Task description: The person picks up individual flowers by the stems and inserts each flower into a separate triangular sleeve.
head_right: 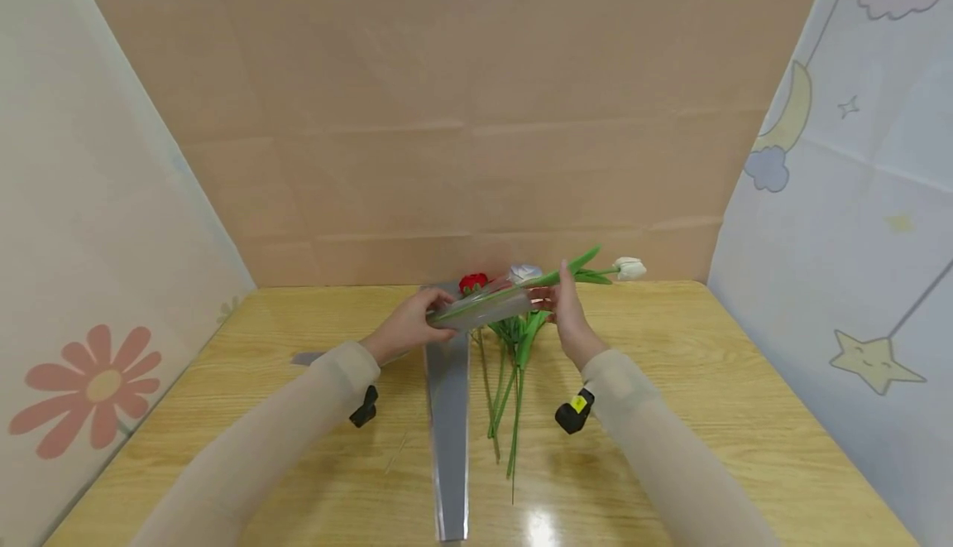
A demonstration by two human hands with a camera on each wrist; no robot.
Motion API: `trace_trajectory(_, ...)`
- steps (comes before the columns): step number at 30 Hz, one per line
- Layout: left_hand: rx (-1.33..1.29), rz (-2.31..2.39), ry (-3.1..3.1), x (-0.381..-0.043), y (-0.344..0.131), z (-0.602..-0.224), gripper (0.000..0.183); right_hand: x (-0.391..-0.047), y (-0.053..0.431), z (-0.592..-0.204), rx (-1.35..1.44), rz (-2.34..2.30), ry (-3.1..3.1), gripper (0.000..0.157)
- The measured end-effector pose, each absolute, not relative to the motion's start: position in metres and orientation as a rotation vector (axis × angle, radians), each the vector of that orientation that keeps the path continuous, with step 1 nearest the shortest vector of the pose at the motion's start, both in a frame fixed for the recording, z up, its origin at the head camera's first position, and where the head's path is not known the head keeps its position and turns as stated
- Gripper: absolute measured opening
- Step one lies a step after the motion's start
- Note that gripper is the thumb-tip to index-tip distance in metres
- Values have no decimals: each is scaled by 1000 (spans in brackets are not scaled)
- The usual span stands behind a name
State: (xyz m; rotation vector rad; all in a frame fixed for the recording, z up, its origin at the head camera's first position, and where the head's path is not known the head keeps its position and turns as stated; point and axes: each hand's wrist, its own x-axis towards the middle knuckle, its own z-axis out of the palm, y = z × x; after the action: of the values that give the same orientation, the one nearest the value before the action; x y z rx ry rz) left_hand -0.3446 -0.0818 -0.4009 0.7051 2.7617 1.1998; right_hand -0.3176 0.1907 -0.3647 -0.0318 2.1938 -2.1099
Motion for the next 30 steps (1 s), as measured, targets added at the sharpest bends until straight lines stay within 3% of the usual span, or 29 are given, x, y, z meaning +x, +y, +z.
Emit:
trace_trajectory(2,706,1188,2769,-345,-83,-401,47,-316,191,-364,-61,-2150,2177,84)
trace_trajectory(5,707,1179,2773,-344,-83,-401,47,-316,191,-365,-89,-2177,2201,83)
trace_trajectory(17,698,1150,2795,-343,-81,-400,47,-316,185,-366,-86,-2493,2067,45)
trace_trajectory(24,683,1202,2765,-342,-82,-400,46,-311,188,-359,102,-2602,1889,61)
trace_trajectory(30,680,1187,2781,-343,-84,-402,46,-312,192,-358,86,-2688,1816,39)
